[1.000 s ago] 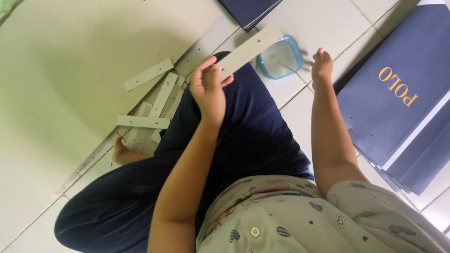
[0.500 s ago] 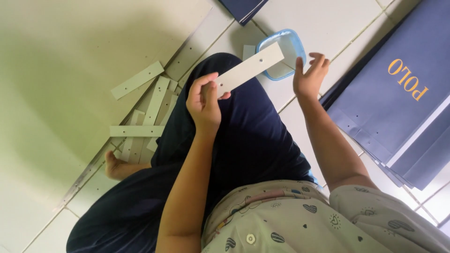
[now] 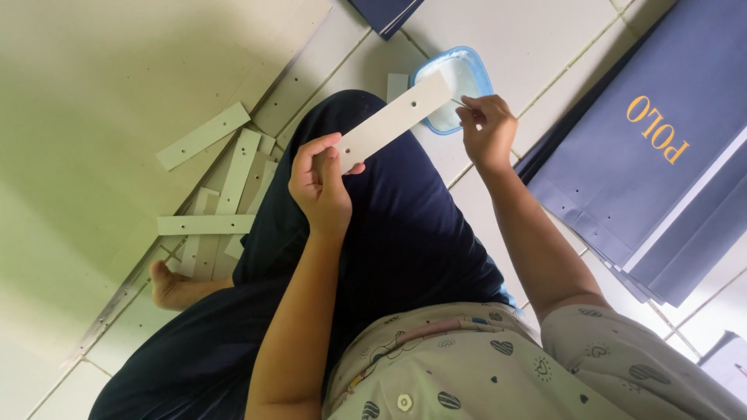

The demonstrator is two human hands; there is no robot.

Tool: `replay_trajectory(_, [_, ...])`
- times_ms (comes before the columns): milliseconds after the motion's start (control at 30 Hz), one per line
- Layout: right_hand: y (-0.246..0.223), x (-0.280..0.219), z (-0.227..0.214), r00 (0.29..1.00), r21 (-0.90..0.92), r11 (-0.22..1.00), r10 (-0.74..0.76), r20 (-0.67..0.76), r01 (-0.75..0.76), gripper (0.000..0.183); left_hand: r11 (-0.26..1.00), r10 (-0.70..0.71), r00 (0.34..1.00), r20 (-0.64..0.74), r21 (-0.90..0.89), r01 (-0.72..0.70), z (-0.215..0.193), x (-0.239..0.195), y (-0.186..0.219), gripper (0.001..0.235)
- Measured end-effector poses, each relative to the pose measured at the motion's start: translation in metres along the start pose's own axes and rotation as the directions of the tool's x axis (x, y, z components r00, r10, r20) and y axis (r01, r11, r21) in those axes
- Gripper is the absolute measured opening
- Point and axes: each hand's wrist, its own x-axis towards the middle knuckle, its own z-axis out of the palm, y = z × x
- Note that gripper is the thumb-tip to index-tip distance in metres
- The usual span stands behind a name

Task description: The person applies glue to small white wooden pieces using a stick and then attaches them to a larger wooden board. They handle the pieces one by one, applying adhesive and pressing them onto the board's surface.

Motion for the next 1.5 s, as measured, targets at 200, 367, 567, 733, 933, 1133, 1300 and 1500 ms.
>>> replay_trajectory(200, [-0.018,0.028,0.003,0.996,0.156,0.988,0.015,-0.087,-0.001,0.016,0.999,0.037,0.996,-0.081,0.007,-0.037,0.001,-0.004,0.001,0.02])
replay_trajectory(367, [-0.04,0.046,0.005,0.996,0.134,0.988,-0.069,-0.063,0.077,0.016,0.997,-0.042,0.986,-0.162,0.06,0.052,0.002,-0.006,0.004,0.021])
replay_trajectory(567, [-0.043,0.042,0.03,0.995,0.278,0.955,0.099,0.032,-0.104,0.006,0.996,-0.059,0.984,-0.17,0.049,0.069,0.001,-0.005,0.005,0.019])
replay_trajectory(733, [-0.044,0.042,0.028,0.921,0.441,0.851,0.37,-0.118,-0.286,0.028,0.996,-0.075,0.983,-0.168,0.034,0.082,0.001,-0.004,0.006,0.02])
replay_trajectory(933, [-0.054,0.04,0.026,0.97,0.21,0.948,0.228,0.079,-0.24,0.009,0.999,-0.047,0.987,-0.151,0.02,0.051,0.0,-0.003,0.005,0.019])
replay_trajectory(1133, [-0.053,0.043,0.028,0.943,0.363,0.899,0.308,-0.128,-0.245,0.008,0.998,-0.062,0.987,-0.15,0.003,0.064,-0.001,-0.004,0.003,0.019])
replay_trajectory(1300, [-0.055,0.042,0.031,0.939,0.454,0.871,0.294,-0.176,-0.187,0.016,0.999,-0.044,0.989,-0.144,-0.015,0.043,-0.002,-0.005,0.0,0.019])
replay_trajectory(1500, [-0.046,0.043,0.03,0.944,0.43,0.867,0.318,-0.09,-0.251,0.021,0.998,-0.064,0.985,-0.159,-0.017,0.062,-0.002,-0.006,0.0,0.02])
